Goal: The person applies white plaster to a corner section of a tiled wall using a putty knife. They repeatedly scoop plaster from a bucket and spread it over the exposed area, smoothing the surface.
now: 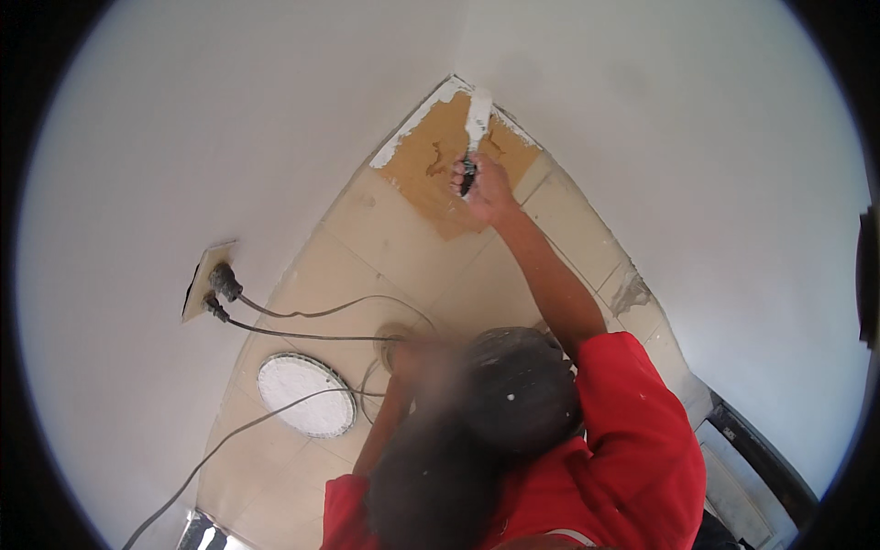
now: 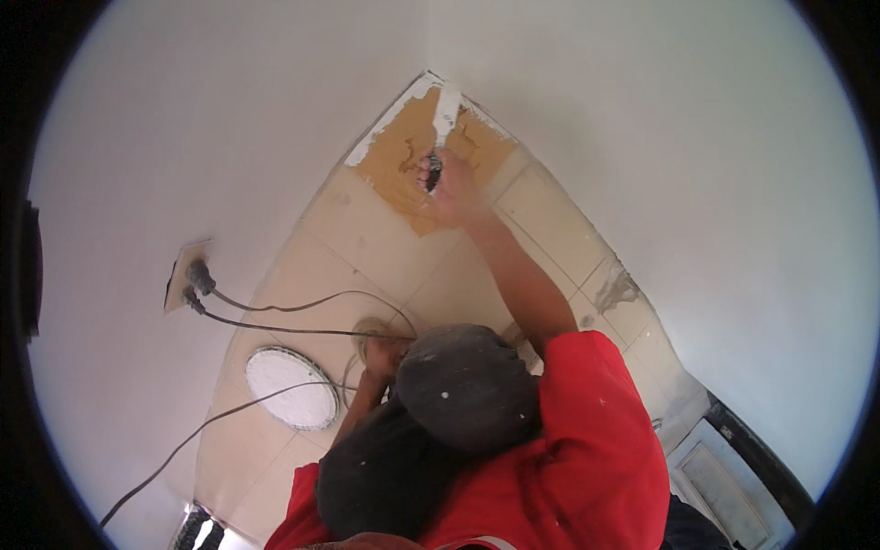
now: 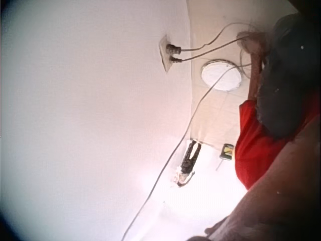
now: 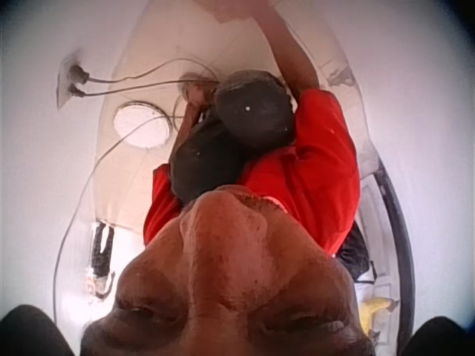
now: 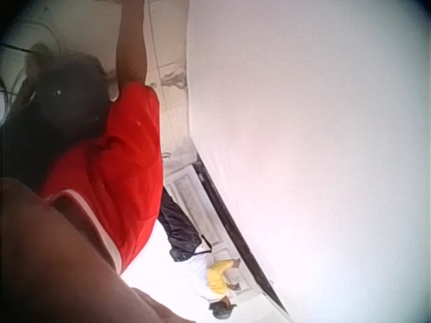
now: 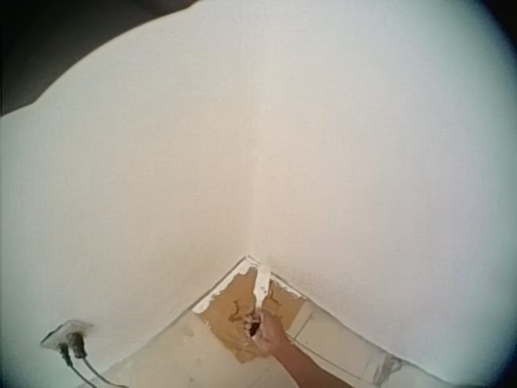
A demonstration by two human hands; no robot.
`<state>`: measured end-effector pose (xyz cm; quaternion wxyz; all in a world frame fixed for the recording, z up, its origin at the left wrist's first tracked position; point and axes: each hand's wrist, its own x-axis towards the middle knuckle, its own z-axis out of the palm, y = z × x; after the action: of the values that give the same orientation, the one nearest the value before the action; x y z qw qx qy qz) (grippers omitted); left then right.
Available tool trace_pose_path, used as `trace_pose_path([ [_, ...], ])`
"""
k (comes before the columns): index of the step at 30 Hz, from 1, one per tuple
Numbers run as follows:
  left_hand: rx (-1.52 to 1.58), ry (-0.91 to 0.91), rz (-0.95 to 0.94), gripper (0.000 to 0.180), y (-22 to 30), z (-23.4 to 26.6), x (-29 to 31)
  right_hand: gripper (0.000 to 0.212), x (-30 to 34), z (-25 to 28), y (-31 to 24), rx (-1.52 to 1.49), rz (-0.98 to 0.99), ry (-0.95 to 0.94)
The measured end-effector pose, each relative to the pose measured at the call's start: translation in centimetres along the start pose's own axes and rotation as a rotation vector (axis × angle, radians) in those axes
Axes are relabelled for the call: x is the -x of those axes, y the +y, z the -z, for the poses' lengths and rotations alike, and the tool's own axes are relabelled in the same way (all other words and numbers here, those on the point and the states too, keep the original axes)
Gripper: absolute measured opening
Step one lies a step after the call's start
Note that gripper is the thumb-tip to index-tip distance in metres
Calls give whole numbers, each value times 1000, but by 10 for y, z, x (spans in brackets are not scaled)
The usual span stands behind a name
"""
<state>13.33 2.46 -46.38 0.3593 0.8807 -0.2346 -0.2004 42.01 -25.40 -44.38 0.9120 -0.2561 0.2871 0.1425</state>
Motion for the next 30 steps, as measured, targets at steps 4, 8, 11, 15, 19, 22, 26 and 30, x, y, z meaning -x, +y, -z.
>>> trace_pose_path([
  [4,53,-114,57,25,56,68,-53,13,26,-7,-19,83,-2,11],
  [8,-6,-168,214,25,68,81,-54,15,31,-1,-21,138,-15,2],
  [11,33,-247,276,27,85,95,-48,17,38,-4,-20,136,-61,23],
  [15,438,-224,76,28,125,136,-57,17,35,-6,-8,43,-118,-30],
  [19,471,-131,433,39,148,141,-130,15,39,-4,-13,-56,-76,13],
  [22,556,268,641,52,96,84,-185,14,37,-12,-11,42,-72,-12],
  [26,601,665,888,54,13,14,-241,13,25,-22,-12,33,-131,-59],
  [30,464,615,882,53,0,26,-259,13,-4,-26,-12,-8,-90,-21],
])
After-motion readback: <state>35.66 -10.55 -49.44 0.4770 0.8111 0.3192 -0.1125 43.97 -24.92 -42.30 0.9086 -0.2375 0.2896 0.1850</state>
